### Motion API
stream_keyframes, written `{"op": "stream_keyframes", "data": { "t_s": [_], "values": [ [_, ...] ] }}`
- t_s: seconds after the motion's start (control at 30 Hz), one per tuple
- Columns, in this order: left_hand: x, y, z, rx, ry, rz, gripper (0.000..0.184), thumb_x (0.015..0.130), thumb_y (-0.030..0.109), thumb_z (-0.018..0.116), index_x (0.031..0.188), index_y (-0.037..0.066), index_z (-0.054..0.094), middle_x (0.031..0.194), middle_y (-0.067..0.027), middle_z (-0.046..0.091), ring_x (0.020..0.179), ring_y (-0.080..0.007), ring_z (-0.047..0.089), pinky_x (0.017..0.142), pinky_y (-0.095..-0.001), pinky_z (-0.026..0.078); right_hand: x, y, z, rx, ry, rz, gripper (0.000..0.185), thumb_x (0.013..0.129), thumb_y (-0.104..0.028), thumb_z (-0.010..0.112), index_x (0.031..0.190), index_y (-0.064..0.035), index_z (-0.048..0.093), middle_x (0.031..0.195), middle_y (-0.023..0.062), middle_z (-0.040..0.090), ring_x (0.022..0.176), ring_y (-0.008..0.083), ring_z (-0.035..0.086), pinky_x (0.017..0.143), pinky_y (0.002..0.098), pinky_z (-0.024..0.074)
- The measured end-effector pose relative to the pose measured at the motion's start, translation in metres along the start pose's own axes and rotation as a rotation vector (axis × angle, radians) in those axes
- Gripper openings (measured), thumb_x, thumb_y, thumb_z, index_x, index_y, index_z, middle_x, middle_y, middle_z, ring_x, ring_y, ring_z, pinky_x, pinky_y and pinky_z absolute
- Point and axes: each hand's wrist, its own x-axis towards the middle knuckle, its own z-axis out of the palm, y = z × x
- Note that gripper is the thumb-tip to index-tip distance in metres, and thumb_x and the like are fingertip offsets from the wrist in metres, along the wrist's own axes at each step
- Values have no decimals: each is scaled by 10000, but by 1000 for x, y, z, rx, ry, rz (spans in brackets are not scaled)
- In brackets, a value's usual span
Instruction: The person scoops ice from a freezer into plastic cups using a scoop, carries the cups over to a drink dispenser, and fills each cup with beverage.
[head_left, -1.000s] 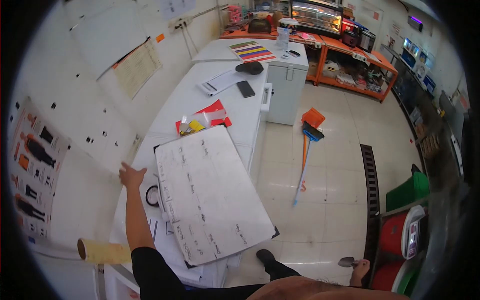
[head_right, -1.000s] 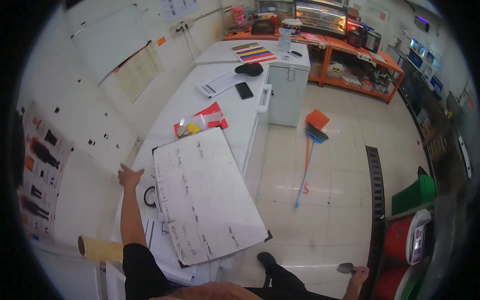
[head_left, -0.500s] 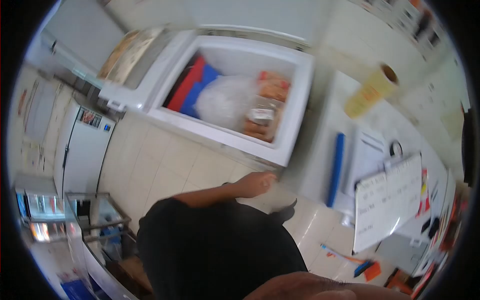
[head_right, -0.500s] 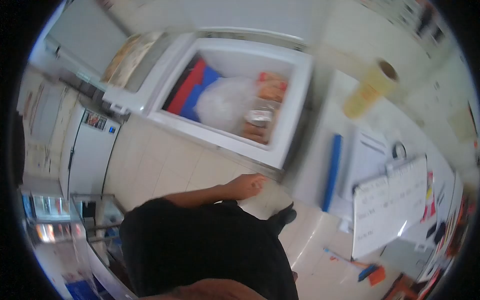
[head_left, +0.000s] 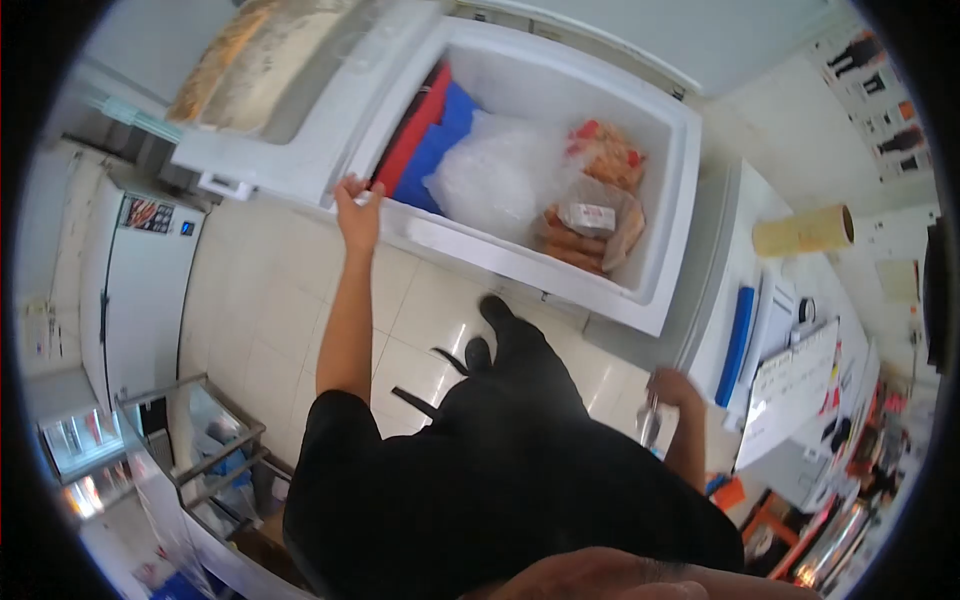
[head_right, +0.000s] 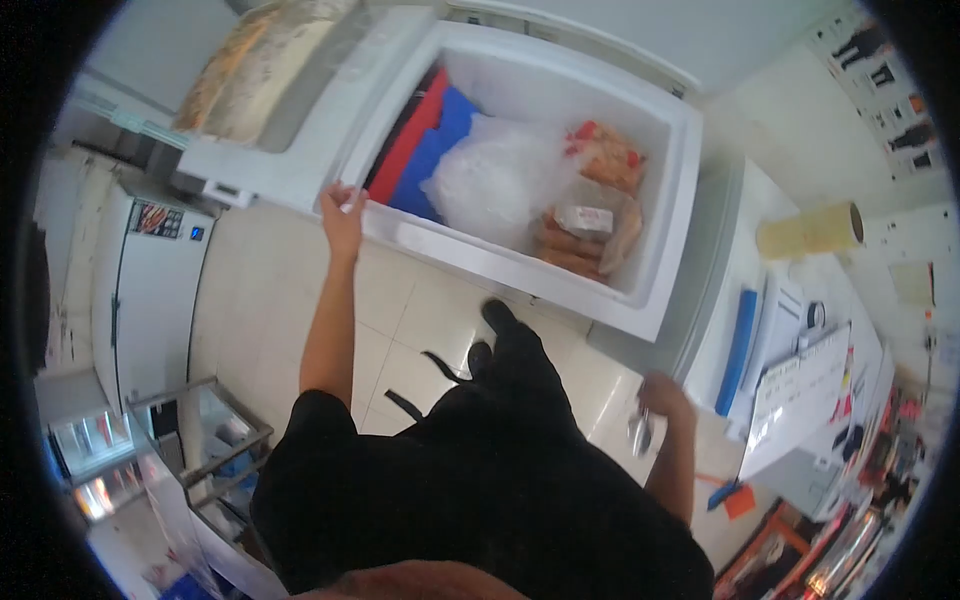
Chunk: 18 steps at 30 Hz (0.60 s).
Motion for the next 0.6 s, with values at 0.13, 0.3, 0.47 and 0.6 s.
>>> {"op": "stream_keyframes", "data": {
  "t_s": [0.13, 0.3, 0.47, 0.6],
  "values": [
    [104, -26, 41, -14, 16, -40, 704, 841, 204, 856, 1376, -29, 462, 1262, -183, 617, 1224, -300, 569, 1077, -408, 434, -29, -126, -154, 597, 283, -203, 118, 927, -132, 632, 950, -17, 640, 979, 119, 729, 862, 174, 668, 806, 327, 533],
    [238, -41, 84, -11, 108, -209, 990, 779, 238, 909, 1481, -74, 284, 1436, -251, 420, 1366, -354, 421, 1127, -431, 377, 79, -197, -230, 973, 575, -382, 98, 1016, -114, 593, 1044, -21, 582, 1002, 72, 723, 856, 123, 623, 799, 281, 513],
    [324, -80, 114, 100, 203, -123, 1085, 724, 247, 955, 1456, -55, 212, 1427, -268, 376, 1311, -359, 426, 1125, -444, 374, 195, -233, -266, 1015, 622, -285, 73, 1023, -93, 587, 1039, -21, 584, 1040, 68, 712, 894, 127, 617, 842, 280, 500],
    [332, -78, 146, 231, 298, -116, 1034, 728, 141, 951, 1396, -7, 177, 1469, -317, 319, 1260, -365, 477, 1146, -498, 396, 275, -242, -275, 887, 680, -270, 119, 1019, -95, 589, 1104, -29, 640, 1034, 70, 706, 936, 141, 621, 866, 301, 497]
  ]
}}
